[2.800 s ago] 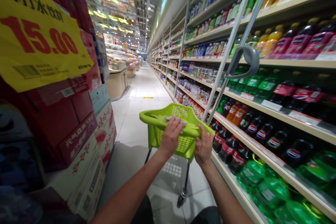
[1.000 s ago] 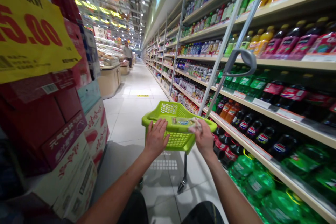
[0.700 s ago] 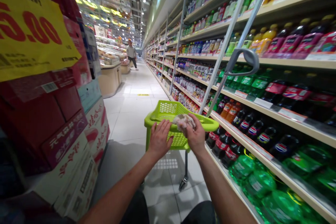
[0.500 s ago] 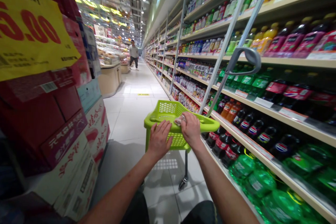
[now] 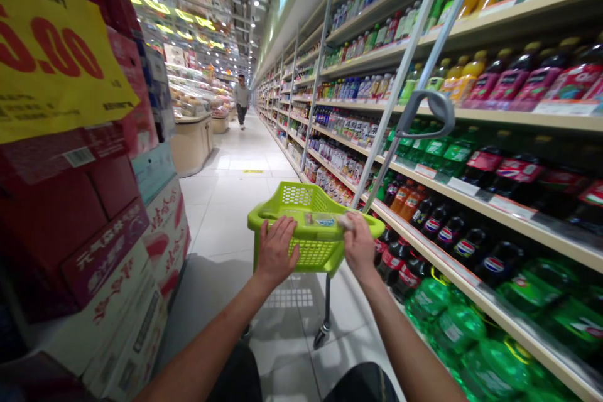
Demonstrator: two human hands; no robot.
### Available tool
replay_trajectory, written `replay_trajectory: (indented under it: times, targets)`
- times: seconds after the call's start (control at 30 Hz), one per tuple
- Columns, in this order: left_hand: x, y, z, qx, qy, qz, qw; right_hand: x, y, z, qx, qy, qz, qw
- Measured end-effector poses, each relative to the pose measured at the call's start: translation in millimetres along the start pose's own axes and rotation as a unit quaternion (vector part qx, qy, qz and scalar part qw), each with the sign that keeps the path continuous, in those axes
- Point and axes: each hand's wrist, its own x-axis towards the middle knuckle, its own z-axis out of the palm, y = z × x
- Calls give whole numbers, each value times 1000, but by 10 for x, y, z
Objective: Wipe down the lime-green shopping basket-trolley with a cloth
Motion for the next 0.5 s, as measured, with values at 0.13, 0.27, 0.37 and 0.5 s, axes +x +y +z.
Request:
replay_trajectory:
  times: [0.13,0.27,0.37,0.5]
  targets:
    - [8,-19,-24,4,-30,10,999,-55,-449,237,63,-69,-131,987]
    - [12,-79,-73,9,-44,15,999,36,-126,142,50,-28,-84,995]
    - [13,-84,-67,8,-35,5,999,99,157,81,15,35,10,999]
    - [26,-66,-8,4,-24,9,1000,56,-173,308,43,-9,-70,997]
